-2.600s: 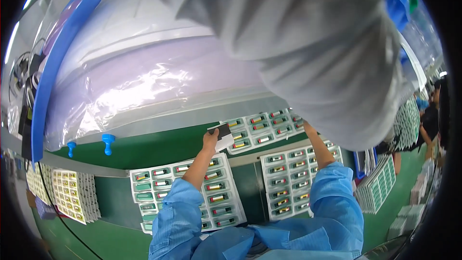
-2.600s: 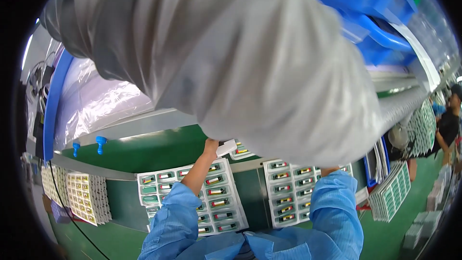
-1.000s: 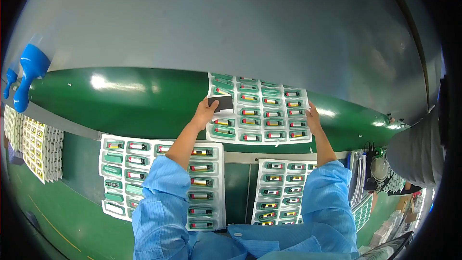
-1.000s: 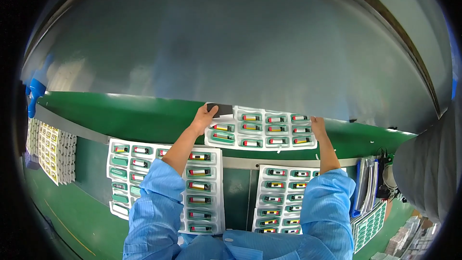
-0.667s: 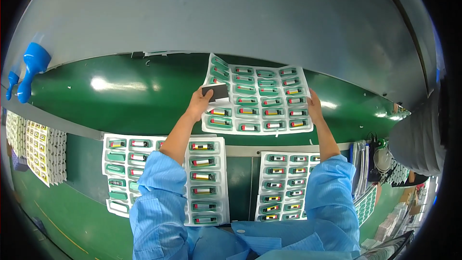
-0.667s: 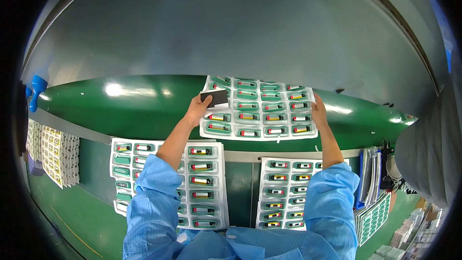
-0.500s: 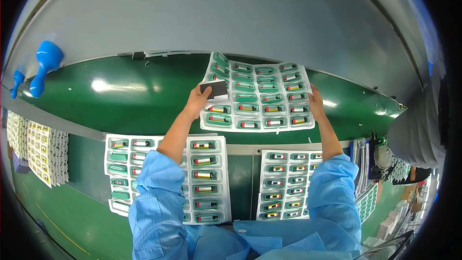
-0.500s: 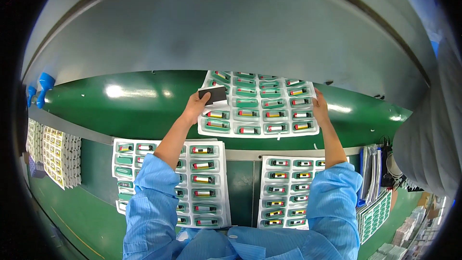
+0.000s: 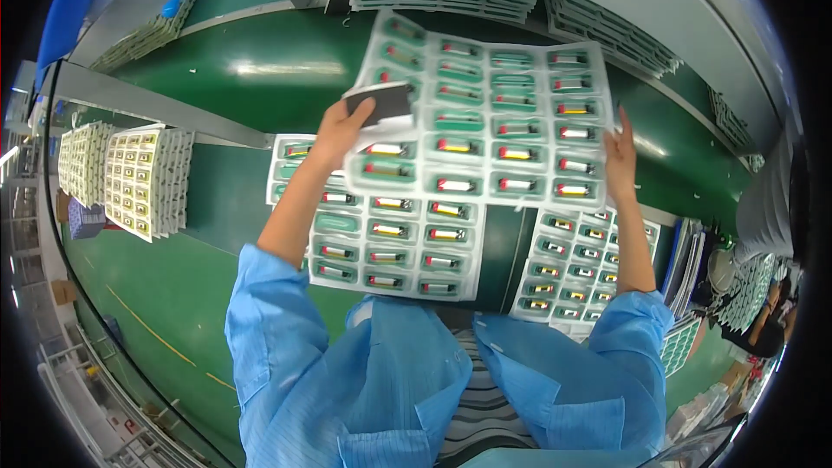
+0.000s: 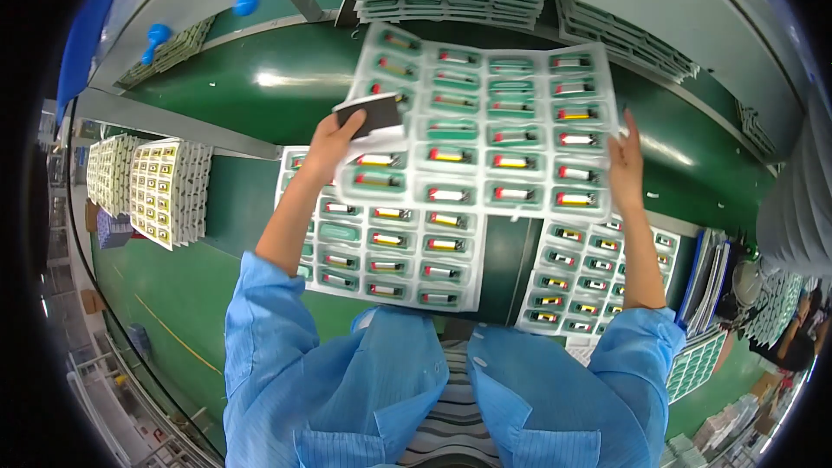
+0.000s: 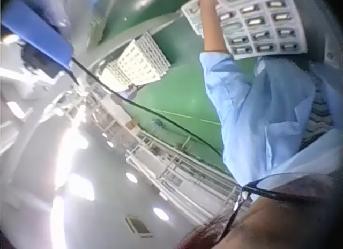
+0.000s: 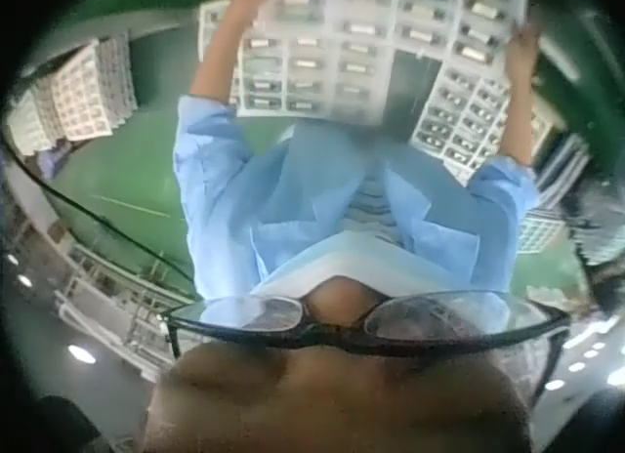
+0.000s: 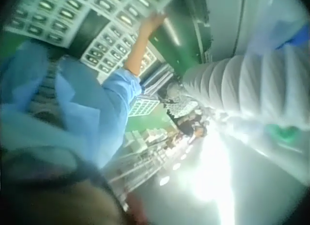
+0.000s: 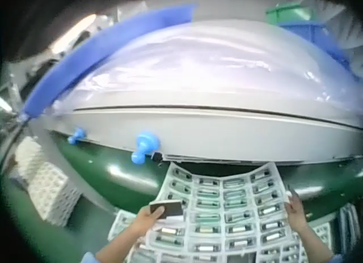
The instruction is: The person places small cylindrical electronic components by hand into organized slots in plastic trays.
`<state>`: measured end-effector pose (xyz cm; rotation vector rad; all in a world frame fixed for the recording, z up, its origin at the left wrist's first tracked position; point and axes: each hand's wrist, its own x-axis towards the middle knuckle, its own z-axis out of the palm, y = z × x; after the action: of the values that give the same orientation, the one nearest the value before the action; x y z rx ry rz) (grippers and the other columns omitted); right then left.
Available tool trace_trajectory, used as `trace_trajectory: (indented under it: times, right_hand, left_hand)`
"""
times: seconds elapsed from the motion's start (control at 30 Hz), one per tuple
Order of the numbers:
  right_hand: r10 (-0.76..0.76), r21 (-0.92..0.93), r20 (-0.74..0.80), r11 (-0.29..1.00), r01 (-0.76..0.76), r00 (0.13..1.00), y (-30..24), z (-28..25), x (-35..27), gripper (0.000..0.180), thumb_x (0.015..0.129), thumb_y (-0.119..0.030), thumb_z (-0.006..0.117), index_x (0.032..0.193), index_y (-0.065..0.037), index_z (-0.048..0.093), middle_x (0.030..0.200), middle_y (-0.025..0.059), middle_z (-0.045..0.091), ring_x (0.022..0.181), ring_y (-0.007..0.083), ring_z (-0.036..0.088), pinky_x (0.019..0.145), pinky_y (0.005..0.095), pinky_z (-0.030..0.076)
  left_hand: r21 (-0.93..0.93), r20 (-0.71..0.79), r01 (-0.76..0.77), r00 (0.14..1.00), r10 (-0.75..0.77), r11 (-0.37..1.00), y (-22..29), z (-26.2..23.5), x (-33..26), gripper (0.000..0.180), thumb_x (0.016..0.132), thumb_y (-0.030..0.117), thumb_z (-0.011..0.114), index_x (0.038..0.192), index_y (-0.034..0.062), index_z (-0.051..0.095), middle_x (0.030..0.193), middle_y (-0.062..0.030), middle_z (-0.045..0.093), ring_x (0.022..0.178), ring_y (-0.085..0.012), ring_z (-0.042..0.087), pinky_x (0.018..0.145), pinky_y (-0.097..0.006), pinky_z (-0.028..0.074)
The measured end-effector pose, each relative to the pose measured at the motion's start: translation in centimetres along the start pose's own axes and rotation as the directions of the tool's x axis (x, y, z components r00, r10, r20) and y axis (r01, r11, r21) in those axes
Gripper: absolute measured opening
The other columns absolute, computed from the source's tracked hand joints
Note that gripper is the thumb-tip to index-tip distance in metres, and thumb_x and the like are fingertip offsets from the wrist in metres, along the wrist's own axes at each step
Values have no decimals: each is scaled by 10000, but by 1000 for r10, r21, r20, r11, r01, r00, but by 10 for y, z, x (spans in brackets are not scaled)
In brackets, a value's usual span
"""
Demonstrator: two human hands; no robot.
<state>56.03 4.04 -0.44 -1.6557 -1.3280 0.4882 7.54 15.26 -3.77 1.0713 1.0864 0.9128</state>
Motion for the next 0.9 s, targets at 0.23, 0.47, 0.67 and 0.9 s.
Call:
trace_trajectory:
  times: [0.23, 0.47, 0.67, 0.9]
  right_hand:
    - [115, 216, 115, 967, -138, 987, -96, 112, -134, 598, 976, -10, 447, 1511, -111, 198, 1090, 95, 653, 918, 88, 549, 851, 205, 409]
    - [200, 150, 113, 965, -216, 973, -106, 137, -192, 592, 978, -24, 445, 1507, -79, 187, 1094, 145, 663, 945, 133, 584, 882, 243, 434]
    - [337, 120, 172, 926, -359, 926, -101, 140, -201, 593, 977, -19, 441, 1507, -80, 182, 1149, 178, 648, 986, 159, 607, 895, 258, 445]
    - [331, -72, 120, 943, -325, 936, -79, 155, -217, 618, 974, -59, 458, 1508, -93, 150, 1053, 166, 679, 850, 242, 669, 768, 331, 506]
  left_hand:
    - [175, -148, 88, 987, -62, 981, 3, -143, -144, 333, 969, 214, 573, 1186, -37, 597, 1051, -48, 657, 928, -107, 591, 839, -252, 476]
    - [129, -143, 154, 980, -135, 980, -4, -177, -185, 308, 975, 198, 572, 1179, -31, 602, 1059, -51, 656, 927, -103, 599, 821, -246, 490]
    - [76, -177, 312, 939, -295, 947, -22, -182, -180, 308, 968, 217, 589, 1173, -11, 614, 1043, -40, 658, 893, -105, 605, 796, -269, 509]
    - [-77, -109, 345, 930, -352, 935, -72, -196, -177, 322, 963, 247, 595, 1168, -1, 616, 1047, -34, 661, 906, -109, 608, 802, -265, 502]
